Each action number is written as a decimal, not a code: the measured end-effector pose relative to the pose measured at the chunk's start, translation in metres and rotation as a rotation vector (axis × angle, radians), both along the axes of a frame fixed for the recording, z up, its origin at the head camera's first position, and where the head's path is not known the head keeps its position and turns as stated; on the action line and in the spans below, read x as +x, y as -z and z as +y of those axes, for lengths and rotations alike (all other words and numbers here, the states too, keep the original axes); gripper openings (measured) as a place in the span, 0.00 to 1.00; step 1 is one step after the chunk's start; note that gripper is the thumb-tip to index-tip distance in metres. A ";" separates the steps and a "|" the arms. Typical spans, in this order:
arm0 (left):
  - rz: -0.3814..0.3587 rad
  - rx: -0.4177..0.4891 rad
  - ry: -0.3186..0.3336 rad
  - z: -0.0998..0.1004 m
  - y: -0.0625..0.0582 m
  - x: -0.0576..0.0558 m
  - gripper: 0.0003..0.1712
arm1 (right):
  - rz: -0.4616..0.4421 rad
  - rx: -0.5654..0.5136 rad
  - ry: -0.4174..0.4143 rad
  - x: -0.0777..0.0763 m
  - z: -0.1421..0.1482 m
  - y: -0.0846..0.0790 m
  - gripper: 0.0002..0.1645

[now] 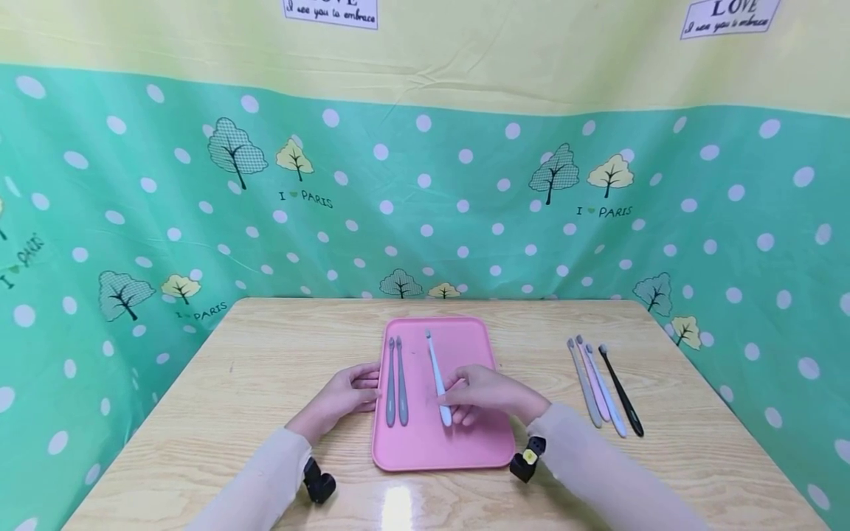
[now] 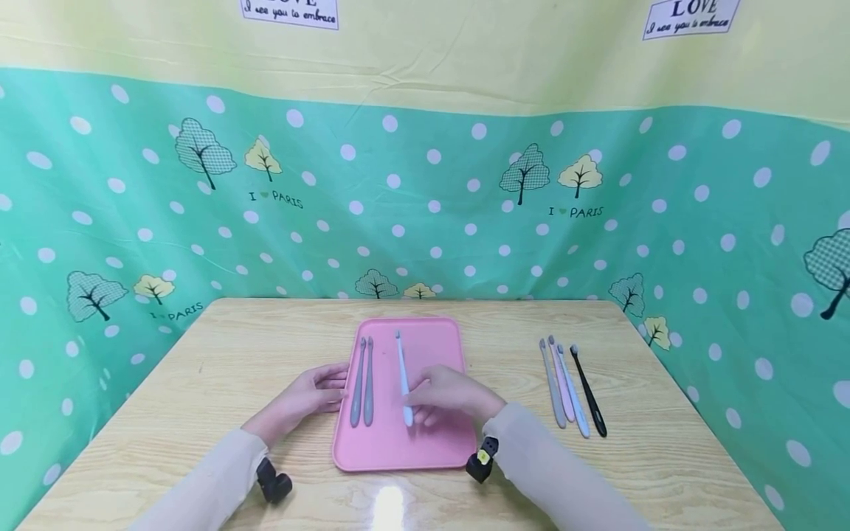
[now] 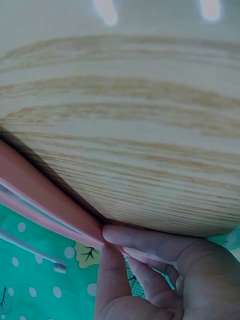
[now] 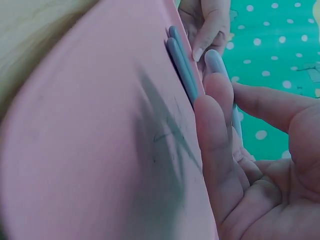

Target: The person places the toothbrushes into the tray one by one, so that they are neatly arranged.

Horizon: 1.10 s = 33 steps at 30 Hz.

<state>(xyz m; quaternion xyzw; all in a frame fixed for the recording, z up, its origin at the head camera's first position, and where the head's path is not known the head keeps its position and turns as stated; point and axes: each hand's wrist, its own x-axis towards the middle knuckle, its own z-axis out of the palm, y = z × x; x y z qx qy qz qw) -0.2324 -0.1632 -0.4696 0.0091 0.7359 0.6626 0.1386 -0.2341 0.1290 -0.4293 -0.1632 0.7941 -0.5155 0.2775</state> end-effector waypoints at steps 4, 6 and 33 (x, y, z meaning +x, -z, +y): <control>-0.003 0.000 0.000 0.000 -0.001 0.001 0.34 | -0.017 -0.006 -0.005 -0.004 -0.008 0.001 0.17; -0.002 0.002 0.002 0.000 -0.002 0.001 0.34 | -0.028 -0.013 -0.007 -0.005 -0.011 0.001 0.17; -0.005 -0.003 -0.011 0.000 -0.005 0.003 0.34 | -0.114 0.071 0.014 -0.017 -0.047 0.011 0.11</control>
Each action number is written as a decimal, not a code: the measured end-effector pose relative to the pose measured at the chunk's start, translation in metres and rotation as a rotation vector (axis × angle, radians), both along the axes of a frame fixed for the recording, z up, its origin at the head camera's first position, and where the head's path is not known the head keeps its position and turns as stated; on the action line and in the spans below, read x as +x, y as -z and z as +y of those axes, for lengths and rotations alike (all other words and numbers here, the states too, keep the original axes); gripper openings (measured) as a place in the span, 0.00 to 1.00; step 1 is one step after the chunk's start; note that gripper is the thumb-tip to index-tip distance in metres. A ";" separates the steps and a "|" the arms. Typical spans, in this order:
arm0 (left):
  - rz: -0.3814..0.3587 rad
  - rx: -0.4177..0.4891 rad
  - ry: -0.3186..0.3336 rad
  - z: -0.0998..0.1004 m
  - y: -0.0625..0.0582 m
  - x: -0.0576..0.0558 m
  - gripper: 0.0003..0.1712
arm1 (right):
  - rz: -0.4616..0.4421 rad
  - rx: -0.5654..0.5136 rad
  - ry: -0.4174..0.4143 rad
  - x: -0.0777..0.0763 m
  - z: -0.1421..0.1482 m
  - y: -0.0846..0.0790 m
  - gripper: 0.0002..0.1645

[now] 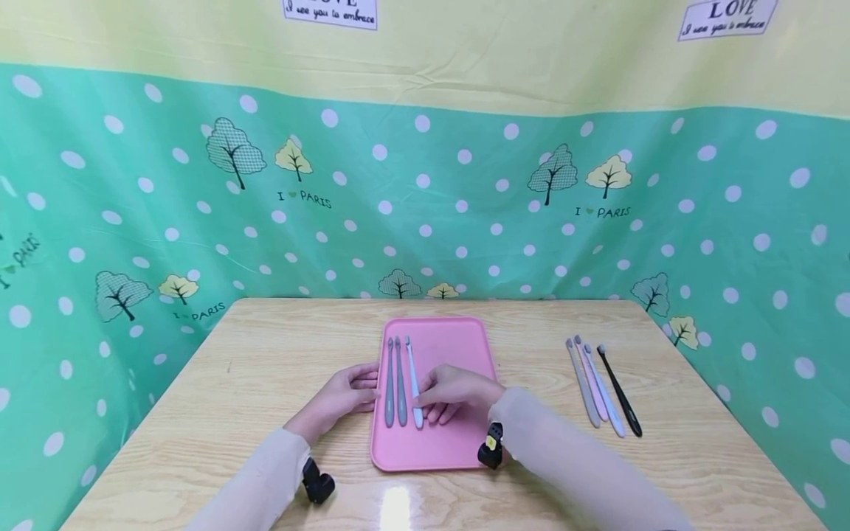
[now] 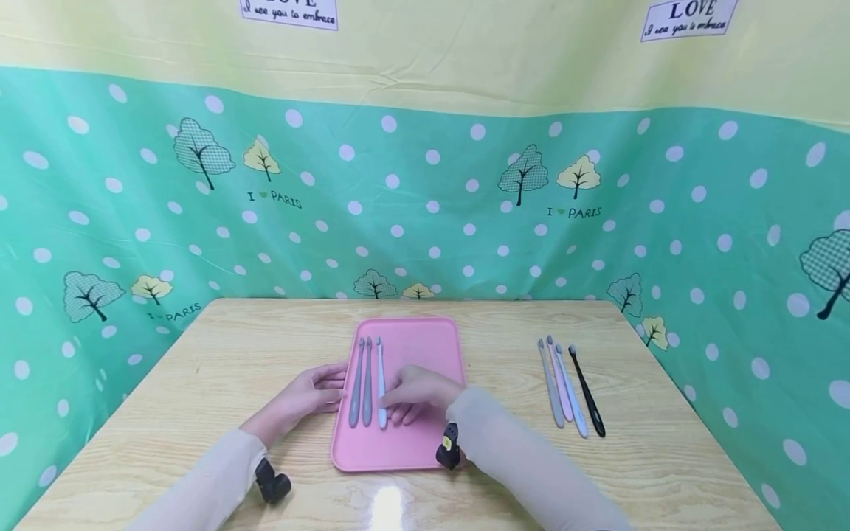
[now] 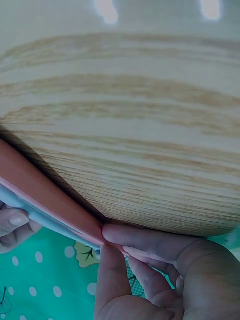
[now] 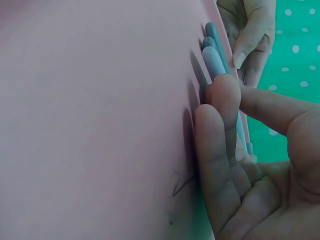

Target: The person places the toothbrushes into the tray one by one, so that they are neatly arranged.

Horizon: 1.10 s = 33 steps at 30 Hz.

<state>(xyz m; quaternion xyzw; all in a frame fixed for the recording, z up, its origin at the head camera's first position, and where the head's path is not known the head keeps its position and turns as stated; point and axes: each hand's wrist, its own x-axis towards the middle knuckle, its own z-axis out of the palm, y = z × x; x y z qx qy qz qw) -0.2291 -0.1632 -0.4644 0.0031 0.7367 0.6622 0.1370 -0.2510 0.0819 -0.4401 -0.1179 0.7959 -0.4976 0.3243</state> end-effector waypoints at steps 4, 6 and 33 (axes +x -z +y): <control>0.001 0.005 0.004 0.000 0.000 0.001 0.34 | 0.005 0.002 0.009 -0.001 -0.002 0.003 0.10; 0.001 0.003 0.003 0.000 -0.001 0.001 0.34 | 0.008 0.005 0.008 -0.002 -0.003 0.004 0.10; -0.011 -0.026 -0.009 0.000 0.004 -0.002 0.34 | 0.010 -0.023 0.052 -0.004 -0.004 0.009 0.20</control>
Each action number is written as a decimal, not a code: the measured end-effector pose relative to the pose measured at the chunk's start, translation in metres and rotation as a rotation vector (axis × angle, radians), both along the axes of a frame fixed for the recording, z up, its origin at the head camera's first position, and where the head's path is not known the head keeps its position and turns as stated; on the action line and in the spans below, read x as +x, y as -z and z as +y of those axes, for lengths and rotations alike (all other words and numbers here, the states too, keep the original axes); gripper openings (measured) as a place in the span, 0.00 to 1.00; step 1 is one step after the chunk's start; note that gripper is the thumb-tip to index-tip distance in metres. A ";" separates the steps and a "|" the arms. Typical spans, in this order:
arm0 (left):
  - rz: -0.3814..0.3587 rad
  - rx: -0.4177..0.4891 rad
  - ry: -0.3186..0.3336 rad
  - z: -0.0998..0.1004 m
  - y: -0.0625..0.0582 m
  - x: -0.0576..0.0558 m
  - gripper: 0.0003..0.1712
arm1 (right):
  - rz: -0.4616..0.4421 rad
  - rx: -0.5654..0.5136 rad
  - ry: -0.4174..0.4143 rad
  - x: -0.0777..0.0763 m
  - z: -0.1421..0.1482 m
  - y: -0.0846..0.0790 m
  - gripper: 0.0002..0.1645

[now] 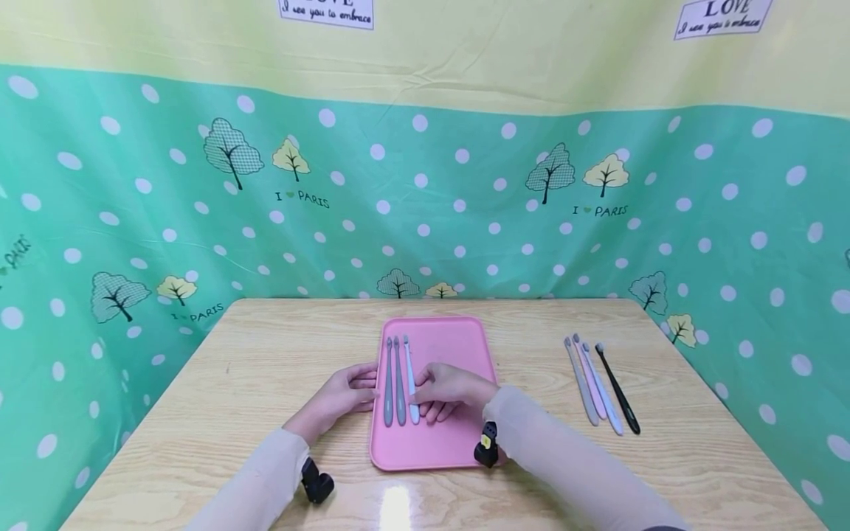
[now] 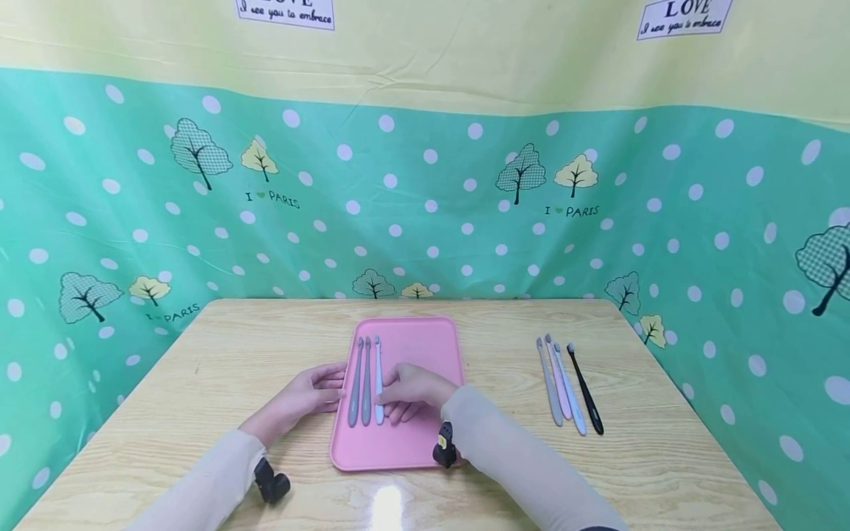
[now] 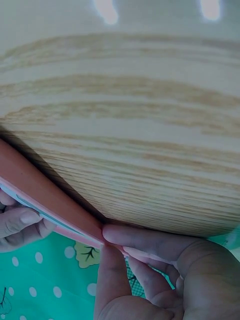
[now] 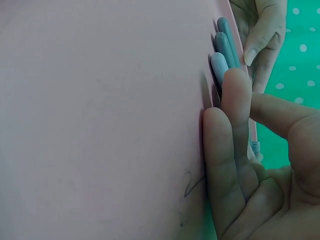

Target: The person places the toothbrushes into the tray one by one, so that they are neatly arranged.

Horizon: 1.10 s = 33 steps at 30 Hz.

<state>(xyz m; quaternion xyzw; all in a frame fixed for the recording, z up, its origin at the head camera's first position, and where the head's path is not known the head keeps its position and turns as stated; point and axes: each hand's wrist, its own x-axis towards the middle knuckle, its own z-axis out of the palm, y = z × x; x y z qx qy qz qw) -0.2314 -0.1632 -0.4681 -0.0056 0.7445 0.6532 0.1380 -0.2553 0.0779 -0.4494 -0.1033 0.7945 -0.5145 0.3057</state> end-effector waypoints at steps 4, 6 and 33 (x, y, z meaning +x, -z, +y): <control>0.005 0.000 0.003 0.000 0.000 0.000 0.34 | 0.006 -0.010 -0.002 0.000 0.000 0.000 0.23; 0.012 0.000 0.011 0.000 0.000 0.000 0.34 | 0.007 -0.012 -0.002 0.000 0.000 0.000 0.23; 0.011 0.010 0.008 -0.001 0.000 0.001 0.34 | 0.006 -0.030 -0.038 0.002 0.008 -0.003 0.25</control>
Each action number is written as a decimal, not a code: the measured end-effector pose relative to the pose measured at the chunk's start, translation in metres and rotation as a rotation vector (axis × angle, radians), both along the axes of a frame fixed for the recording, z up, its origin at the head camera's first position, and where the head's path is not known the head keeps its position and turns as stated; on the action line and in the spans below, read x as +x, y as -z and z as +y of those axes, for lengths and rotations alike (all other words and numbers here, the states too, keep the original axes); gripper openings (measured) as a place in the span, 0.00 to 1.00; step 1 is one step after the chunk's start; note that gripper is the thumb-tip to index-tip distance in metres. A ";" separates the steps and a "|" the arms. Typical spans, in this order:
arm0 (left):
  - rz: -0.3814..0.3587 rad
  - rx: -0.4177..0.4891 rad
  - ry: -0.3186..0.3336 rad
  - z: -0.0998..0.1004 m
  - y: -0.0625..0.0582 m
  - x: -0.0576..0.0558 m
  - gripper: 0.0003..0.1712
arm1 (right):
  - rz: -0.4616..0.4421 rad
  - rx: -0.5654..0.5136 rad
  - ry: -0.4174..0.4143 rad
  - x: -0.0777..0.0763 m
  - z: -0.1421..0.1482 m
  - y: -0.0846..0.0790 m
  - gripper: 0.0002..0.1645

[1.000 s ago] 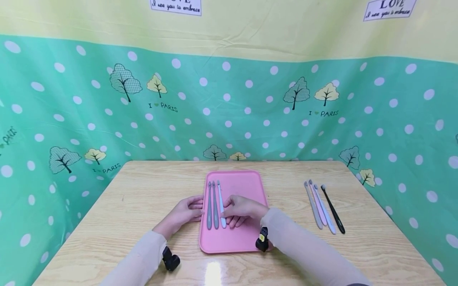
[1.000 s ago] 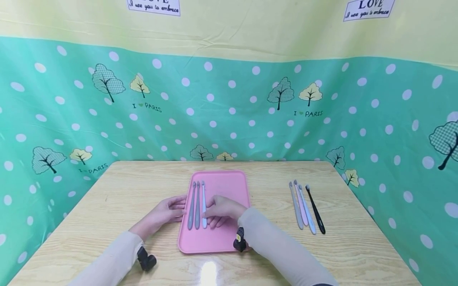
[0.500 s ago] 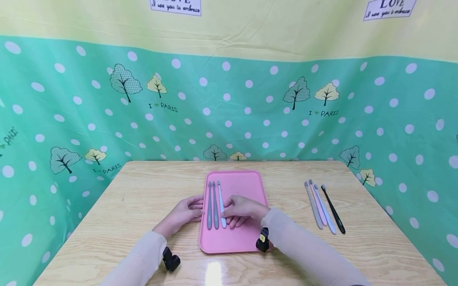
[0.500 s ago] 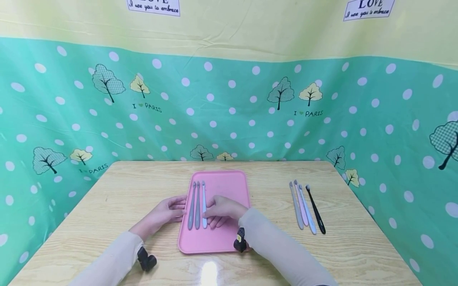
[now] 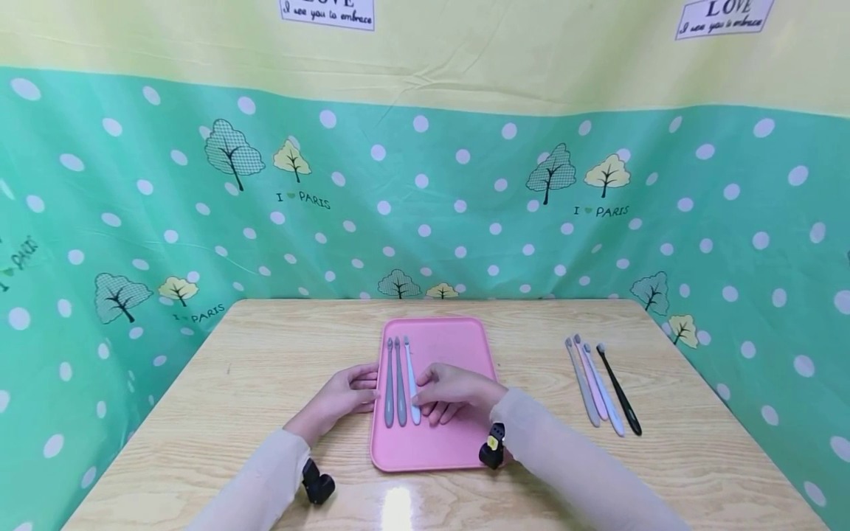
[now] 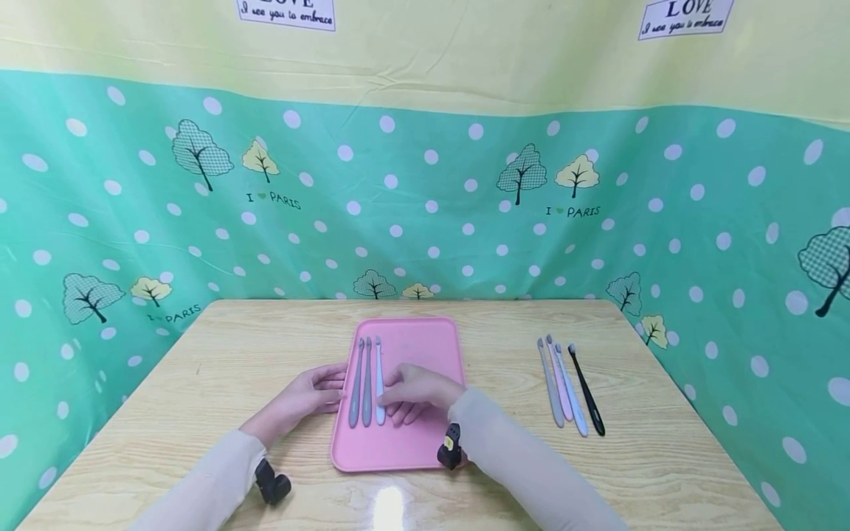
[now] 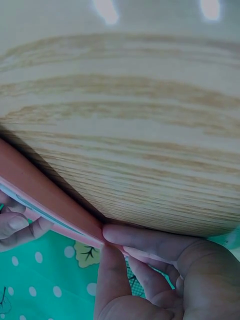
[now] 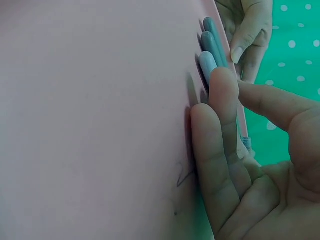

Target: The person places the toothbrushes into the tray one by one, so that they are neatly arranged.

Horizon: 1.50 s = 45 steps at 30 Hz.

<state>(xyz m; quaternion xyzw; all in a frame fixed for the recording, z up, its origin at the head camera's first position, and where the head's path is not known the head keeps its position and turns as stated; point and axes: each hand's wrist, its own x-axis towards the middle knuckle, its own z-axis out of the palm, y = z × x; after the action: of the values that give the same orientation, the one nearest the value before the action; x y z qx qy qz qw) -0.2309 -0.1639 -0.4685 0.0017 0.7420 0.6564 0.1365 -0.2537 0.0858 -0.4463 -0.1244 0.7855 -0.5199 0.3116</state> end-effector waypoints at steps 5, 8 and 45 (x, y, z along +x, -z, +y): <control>-0.004 0.015 0.006 0.000 0.000 0.001 0.35 | 0.010 -0.004 -0.019 0.001 0.005 -0.001 0.26; -0.005 0.011 0.011 -0.001 -0.001 0.001 0.35 | 0.007 -0.008 -0.024 0.002 0.007 -0.002 0.27; -0.004 0.001 0.018 -0.001 0.003 -0.004 0.34 | 0.140 0.022 -0.076 0.018 0.078 -0.029 0.25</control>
<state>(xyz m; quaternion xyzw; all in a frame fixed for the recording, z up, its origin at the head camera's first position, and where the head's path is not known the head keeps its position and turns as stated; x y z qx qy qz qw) -0.2344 -0.1651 -0.4716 0.0074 0.7415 0.6553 0.1439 -0.2353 0.1636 -0.4169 -0.1867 0.8060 -0.4890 0.2766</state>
